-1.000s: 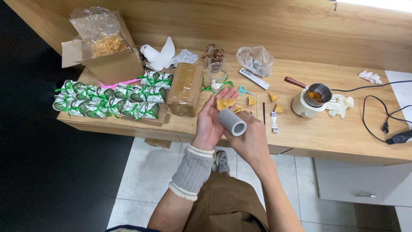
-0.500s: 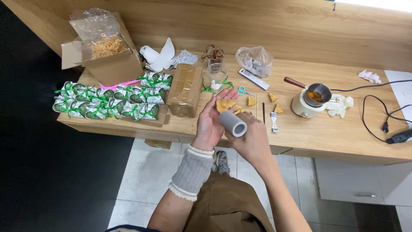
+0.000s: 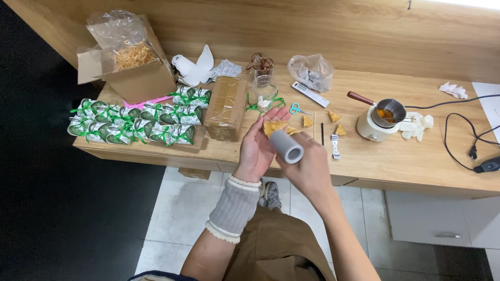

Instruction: Applying decorations or sealant to wax pieces shaped like fortune cookies.

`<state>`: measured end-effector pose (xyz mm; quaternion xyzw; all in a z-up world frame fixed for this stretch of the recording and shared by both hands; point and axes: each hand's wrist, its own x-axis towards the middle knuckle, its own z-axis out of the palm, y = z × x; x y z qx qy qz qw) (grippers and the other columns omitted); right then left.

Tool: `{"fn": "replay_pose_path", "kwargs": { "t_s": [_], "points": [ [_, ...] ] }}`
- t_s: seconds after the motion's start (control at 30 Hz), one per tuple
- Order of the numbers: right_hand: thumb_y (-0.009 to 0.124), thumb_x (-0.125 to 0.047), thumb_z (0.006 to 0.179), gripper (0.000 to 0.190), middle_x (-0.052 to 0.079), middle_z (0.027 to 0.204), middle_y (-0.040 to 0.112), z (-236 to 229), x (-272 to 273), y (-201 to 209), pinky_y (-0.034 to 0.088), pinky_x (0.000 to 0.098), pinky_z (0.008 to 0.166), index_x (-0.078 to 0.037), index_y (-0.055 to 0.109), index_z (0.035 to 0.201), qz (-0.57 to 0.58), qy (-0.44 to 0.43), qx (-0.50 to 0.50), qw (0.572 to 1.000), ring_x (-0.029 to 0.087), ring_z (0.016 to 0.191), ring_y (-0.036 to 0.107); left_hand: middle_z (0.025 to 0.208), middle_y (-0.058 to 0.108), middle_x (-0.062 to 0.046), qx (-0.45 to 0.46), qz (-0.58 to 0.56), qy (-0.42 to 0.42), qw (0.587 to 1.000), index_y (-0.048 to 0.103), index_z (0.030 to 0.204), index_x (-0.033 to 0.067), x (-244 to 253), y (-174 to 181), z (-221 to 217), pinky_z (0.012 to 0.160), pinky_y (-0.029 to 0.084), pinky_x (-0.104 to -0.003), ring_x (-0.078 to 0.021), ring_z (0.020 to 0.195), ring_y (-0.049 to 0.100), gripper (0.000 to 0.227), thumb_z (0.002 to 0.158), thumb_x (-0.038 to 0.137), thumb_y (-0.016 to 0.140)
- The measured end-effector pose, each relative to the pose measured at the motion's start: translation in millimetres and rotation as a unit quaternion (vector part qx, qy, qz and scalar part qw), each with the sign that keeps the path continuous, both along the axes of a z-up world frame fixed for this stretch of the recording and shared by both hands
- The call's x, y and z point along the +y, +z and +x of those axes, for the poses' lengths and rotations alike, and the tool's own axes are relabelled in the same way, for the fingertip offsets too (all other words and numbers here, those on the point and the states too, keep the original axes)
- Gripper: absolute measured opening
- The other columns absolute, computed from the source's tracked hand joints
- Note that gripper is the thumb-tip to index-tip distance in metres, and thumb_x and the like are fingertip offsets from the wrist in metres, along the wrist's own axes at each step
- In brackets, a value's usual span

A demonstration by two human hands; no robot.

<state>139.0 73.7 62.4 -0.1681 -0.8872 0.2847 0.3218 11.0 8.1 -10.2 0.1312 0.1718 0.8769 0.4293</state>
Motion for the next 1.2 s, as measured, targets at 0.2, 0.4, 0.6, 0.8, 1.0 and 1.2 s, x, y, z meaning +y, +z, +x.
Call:
{"fn": "replay_pose_path", "kwargs": {
  "t_s": [0.2, 0.4, 0.6, 0.8, 1.0, 1.2],
  "points": [
    [0.080, -0.014, 0.074, 0.024, 0.022, 0.084, 0.069, 3, 8, -2, 0.054, 0.0454, 0.066, 0.001, 0.068, 0.087, -0.025, -0.008, -0.014, 1.000, 0.040, 0.077, 0.069, 0.155, 0.048, -0.019, -0.009, -0.001, -0.002, 1.000, 0.044, 0.147, -0.0019, 1, -6, 0, 0.120, 0.037, -0.040, -0.0287, 0.147, 0.044, 0.050, 0.111, 0.032, 0.037],
    [0.079, -0.015, 0.074, 0.024, 0.023, 0.087, 0.069, 8, 18, -30, 0.054, 0.0466, 0.068, 0.001, 0.068, 0.087, -0.036, -0.015, -0.040, 0.998, 0.041, 0.078, 0.069, 0.148, 0.052, -0.024, -0.015, -0.047, -0.038, 0.998, 0.040, 0.147, 0.0007, 6, -22, 3, 0.114, 0.045, -0.042, -0.0354, 0.137, 0.053, 0.047, 0.109, 0.029, 0.039],
    [0.079, -0.016, 0.075, 0.023, 0.024, 0.082, 0.070, 11, 23, -77, 0.054, 0.0476, 0.066, 0.001, 0.069, 0.086, -0.078, -0.053, -0.072, 0.993, 0.042, 0.075, 0.070, 0.142, 0.056, -0.022, 0.085, -0.075, -0.055, 0.992, 0.043, 0.138, 0.0033, 3, -73, -3, 0.107, 0.048, -0.038, -0.0331, 0.136, 0.057, 0.052, 0.087, -0.005, 0.046],
    [0.077, -0.016, 0.074, 0.024, 0.024, 0.076, 0.072, 1, 44, -121, 0.056, 0.0459, 0.067, 0.001, 0.072, 0.090, -0.166, -0.092, -0.117, 0.975, 0.041, 0.075, 0.072, 0.127, 0.063, -0.011, 0.216, -0.182, -0.054, 0.958, 0.048, 0.121, 0.0040, 24, -148, -13, 0.106, 0.052, -0.034, -0.0206, 0.124, 0.062, 0.048, 0.081, -0.019, 0.057],
    [0.076, -0.016, 0.074, 0.025, 0.024, 0.078, 0.072, -24, 81, -167, 0.057, 0.0449, 0.067, 0.002, 0.072, 0.091, -0.214, -0.098, -0.154, 0.960, 0.039, 0.073, 0.073, 0.120, 0.069, -0.009, 0.353, -0.310, 0.011, 0.883, 0.054, 0.119, 0.0038, 68, -196, -29, 0.101, 0.054, -0.035, -0.0180, 0.114, 0.065, 0.035, 0.090, -0.003, 0.072],
    [0.076, -0.019, 0.078, 0.029, 0.026, 0.080, 0.072, -40, 136, -204, 0.056, 0.0445, 0.070, 0.004, 0.073, 0.095, -0.224, -0.138, -0.195, 0.945, 0.039, 0.076, 0.073, 0.123, 0.063, -0.018, 0.577, -0.424, 0.157, 0.680, 0.060, 0.131, 0.0067, 105, -210, -73, 0.103, 0.045, -0.043, -0.0319, 0.120, 0.056, 0.049, 0.088, 0.015, 0.080]
  ]
}}
